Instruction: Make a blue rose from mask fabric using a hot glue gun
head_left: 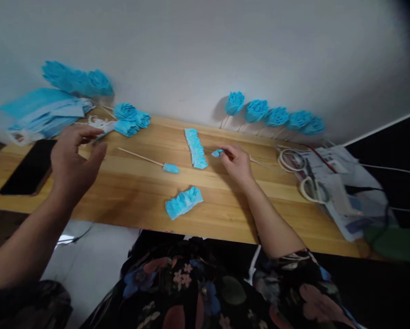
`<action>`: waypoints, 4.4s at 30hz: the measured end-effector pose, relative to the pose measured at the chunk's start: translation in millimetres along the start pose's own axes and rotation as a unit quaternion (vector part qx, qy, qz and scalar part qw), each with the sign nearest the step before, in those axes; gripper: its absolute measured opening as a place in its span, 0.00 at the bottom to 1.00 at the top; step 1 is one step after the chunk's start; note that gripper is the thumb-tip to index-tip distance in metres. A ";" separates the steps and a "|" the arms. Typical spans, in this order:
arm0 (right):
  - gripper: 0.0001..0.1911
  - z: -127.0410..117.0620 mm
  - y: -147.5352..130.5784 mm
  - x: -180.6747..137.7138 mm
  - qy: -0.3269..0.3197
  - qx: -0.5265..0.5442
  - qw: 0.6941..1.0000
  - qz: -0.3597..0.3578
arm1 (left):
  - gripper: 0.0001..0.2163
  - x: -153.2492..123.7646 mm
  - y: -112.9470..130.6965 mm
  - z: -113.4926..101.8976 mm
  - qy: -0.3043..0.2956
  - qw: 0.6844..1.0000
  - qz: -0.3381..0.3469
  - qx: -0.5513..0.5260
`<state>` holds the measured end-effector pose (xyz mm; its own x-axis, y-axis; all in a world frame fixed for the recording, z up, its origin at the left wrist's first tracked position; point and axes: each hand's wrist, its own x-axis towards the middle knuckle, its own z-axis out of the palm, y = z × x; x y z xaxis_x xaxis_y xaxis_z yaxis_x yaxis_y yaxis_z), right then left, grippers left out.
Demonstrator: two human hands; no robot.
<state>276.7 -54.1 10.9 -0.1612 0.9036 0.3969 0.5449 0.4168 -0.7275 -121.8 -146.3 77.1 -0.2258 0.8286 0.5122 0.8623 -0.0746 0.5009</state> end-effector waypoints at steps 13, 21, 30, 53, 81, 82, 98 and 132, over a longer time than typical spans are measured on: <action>0.21 -7.2 -27.2 -3.3 0.012 0.337 0.917 0.212 | 0.13 16.4 138.9 161.4 -0.383 0.820 0.021 -0.425; 0.26 -7.6 -34.1 -6.3 -0.049 0.334 0.916 0.217 | 0.15 8.0 126.4 168.9 -0.408 0.767 -0.095 -0.486; 0.32 -11.3 -30.5 -8.1 -0.072 0.276 0.950 0.128 | 0.15 11.5 129.7 156.7 -0.398 0.794 -0.038 -0.457; 0.09 -6.2 -36.3 -14.2 0.046 -0.011 0.990 -0.136 | 0.16 6.3 131.8 157.9 -0.438 0.774 -0.036 -0.456; 0.29 -6.1 -31.1 -11.4 -0.087 0.205 0.973 0.065 | 0.13 3.7 127.7 168.8 -0.409 0.766 -0.056 -0.492; 0.27 -5.9 -30.2 -10.9 -0.085 0.196 0.975 0.065 | 0.13 3.5 127.9 168.8 -0.408 0.768 -0.056 -0.490; 0.28 -5.4 -29.5 -9.1 -0.012 0.191 0.976 0.104 | 0.14 7.9 132.0 161.9 -0.399 0.778 0.005 -0.485; 0.21 -18.4 -37.7 -11.9 -0.092 0.159 0.983 -0.014 | 0.10 7.5 130.3 158.8 -0.420 0.764 -0.077 -0.483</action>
<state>273.1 -82.4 43.9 -0.3351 0.8813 0.3332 0.2588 0.4261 -0.8669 60.8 -61.7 35.5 0.4303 0.9022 -0.0300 0.0256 0.0211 0.9995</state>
